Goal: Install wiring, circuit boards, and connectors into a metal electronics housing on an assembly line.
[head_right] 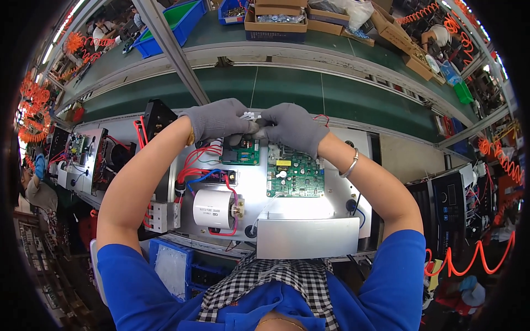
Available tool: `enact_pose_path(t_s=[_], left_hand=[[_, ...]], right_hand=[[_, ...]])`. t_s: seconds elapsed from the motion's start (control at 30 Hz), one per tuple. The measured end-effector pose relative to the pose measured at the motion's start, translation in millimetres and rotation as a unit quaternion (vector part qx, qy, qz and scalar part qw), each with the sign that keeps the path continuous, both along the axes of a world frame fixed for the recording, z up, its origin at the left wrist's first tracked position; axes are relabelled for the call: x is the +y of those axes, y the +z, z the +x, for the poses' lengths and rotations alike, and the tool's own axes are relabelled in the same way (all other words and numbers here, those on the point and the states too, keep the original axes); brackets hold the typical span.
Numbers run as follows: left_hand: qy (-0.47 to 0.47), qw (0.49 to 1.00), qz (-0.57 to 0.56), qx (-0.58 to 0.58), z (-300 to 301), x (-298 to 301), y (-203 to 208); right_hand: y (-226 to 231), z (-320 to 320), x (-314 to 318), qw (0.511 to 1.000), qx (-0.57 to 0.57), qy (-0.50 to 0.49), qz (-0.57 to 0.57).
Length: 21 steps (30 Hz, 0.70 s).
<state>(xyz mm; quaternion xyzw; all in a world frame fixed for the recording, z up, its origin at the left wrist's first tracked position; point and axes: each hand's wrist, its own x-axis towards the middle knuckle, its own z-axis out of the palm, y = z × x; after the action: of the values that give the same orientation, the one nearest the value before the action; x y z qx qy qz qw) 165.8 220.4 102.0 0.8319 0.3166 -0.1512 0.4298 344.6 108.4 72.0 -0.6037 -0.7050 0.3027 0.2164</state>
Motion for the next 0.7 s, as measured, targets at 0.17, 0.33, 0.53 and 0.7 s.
enact_pose_path(t_s=[0.17,0.33,0.53,0.7], left_hand=[[-0.035,0.998,0.039,-0.039,3,3,-11],[-0.047,0.997,0.056,-0.022,6,0,-6],[-0.05,0.992,0.074,-0.092,-2,9,2],[0.036,0.98,0.118,-0.157,-13,14,17]], right_hand=[[-10,9,0,0.989,0.105,0.001,-0.104],[-10,16,2,0.975,0.162,0.01,-0.154],[-7,12,8,0.977,0.075,0.077,-0.184],[8,-6,18,0.967,0.002,0.007,-0.255]])
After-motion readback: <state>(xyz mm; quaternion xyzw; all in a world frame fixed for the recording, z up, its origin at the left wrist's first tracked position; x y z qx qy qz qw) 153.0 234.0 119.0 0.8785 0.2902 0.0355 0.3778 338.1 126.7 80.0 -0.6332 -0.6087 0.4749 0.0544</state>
